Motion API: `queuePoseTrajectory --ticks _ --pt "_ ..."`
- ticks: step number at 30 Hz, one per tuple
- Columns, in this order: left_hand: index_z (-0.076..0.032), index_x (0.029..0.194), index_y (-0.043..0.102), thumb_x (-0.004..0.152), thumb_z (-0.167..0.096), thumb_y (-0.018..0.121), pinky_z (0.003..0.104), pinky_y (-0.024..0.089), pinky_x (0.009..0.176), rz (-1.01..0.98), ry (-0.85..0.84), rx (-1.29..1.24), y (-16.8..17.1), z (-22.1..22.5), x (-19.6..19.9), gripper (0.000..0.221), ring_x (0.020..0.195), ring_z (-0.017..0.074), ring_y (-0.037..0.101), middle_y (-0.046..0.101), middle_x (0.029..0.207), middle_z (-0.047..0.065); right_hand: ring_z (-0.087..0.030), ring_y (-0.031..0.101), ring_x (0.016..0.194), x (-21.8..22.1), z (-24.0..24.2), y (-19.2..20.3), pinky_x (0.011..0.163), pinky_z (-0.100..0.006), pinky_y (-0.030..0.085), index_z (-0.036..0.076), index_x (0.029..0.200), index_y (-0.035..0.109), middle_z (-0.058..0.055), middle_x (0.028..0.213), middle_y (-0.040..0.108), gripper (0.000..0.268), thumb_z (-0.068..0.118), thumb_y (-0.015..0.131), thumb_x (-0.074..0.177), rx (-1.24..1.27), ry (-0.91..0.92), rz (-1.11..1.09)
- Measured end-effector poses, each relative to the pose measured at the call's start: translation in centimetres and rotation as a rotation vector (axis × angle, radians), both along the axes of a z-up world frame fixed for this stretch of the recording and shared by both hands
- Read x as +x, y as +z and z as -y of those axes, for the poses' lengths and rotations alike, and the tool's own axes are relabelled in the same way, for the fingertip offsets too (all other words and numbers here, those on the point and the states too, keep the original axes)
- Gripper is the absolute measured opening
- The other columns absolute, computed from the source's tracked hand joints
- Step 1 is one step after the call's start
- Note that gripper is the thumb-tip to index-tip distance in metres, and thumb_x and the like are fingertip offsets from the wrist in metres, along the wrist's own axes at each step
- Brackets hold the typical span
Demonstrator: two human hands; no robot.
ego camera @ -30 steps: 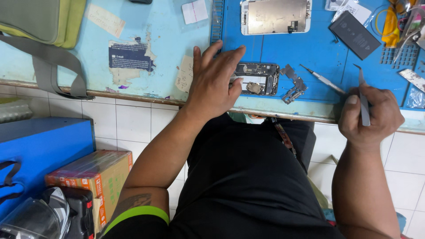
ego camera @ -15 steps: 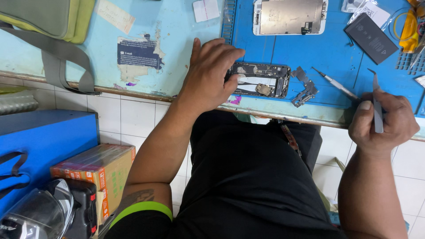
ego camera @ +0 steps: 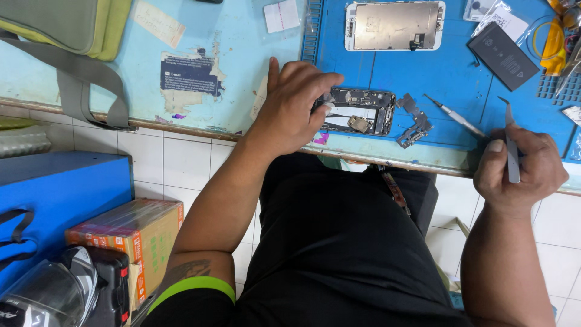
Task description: The person is repairing a mobile phone by hand and using tools like tweezers and a screwdriver to manipulate internal components. They remove parts from the phone's chassis and place them on a blue work mat.
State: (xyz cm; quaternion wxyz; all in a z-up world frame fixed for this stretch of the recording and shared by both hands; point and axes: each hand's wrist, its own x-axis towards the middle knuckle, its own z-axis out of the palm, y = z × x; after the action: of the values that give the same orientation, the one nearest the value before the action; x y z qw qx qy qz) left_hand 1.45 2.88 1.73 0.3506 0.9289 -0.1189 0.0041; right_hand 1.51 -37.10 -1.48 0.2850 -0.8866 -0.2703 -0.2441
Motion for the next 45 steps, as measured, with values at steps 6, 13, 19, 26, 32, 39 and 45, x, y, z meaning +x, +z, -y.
queuePoseTrajectory --ticks 6,13,19,26,32,39,45 --pt "-0.013 0.146 0.05 0.089 -0.021 0.081 0.068 0.015 0.127 0.084 -0.017 -0.039 -0.7 -1.3 -0.9 0.065 0.144 0.0328 0.044 0.057 0.141 0.011 -0.032 0.069 0.08 0.0 -0.3 0.3 0.073 -0.034 0.055 -0.008 0.115 0.062 -0.02 0.092 0.071 0.012 -0.005 0.065 0.104 -0.03 -0.019 0.008" --pt "-0.012 0.155 0.032 0.072 -0.044 0.094 0.067 0.005 0.125 0.001 -0.032 -0.027 -0.4 -2.8 -2.4 0.109 0.154 0.0373 0.024 0.051 0.153 0.015 -0.032 0.064 0.078 -0.2 0.6 -0.6 0.071 -0.036 0.05 -0.008 0.116 0.061 -0.022 0.099 0.073 0.015 0.004 0.064 0.107 -0.03 -0.025 0.0" --pt "-0.015 0.16 0.026 0.072 -0.045 0.095 0.066 0.001 0.127 0.011 -0.049 -0.008 -1.3 -2.7 -2.3 0.116 0.158 0.034 0.02 0.051 0.156 0.013 -0.033 0.065 0.08 0.1 0.9 -1.6 0.071 -0.036 0.05 -0.011 0.12 0.062 -0.024 0.097 0.07 0.019 0.004 0.062 0.108 -0.008 0.018 0.045" --pt "-0.019 0.161 0.026 0.076 -0.042 0.092 0.065 0.001 0.128 0.014 -0.037 0.004 -2.1 -2.8 -2.1 0.11 0.158 0.0309 0.022 0.051 0.158 0.009 -0.029 0.066 0.08 0.0 1.5 -2.6 0.071 -0.033 0.051 -0.014 0.12 0.062 -0.022 0.096 0.071 0.021 0.003 0.06 0.109 0.087 0.019 -0.029" --pt "-0.023 0.16 0.027 0.074 -0.036 0.094 0.065 0.0 0.127 -0.007 -0.028 -0.027 -2.0 -2.8 -2.2 0.11 0.155 0.0299 0.029 0.053 0.154 0.006 -0.029 0.065 0.08 0.0 1.5 -2.4 0.072 -0.033 0.05 -0.015 0.118 0.063 -0.024 0.097 0.071 0.02 0.001 0.061 0.108 0.026 0.003 0.008" --pt "-0.029 0.16 0.024 0.07 -0.035 0.096 0.065 0.0 0.129 0.065 -0.039 -0.064 -2.3 -2.8 -2.3 0.116 0.153 0.0263 0.035 0.051 0.156 0.001 -0.028 0.065 0.08 0.0 1.5 -2.6 0.072 -0.031 0.049 -0.013 0.115 0.063 -0.022 0.098 0.071 0.011 -0.001 0.062 0.113 0.042 -0.014 -0.018" --pt "-0.031 0.16 0.022 0.069 -0.037 0.097 0.065 0.0 0.129 0.078 -0.038 -0.07 -2.6 -2.7 -2.5 0.118 0.153 0.0255 0.035 0.05 0.157 0.0 -0.028 0.069 0.081 0.0 1.5 -2.2 0.071 -0.032 0.05 -0.013 0.119 0.064 -0.02 0.096 0.071 0.02 0.004 0.061 0.109 -0.017 -0.014 0.011"
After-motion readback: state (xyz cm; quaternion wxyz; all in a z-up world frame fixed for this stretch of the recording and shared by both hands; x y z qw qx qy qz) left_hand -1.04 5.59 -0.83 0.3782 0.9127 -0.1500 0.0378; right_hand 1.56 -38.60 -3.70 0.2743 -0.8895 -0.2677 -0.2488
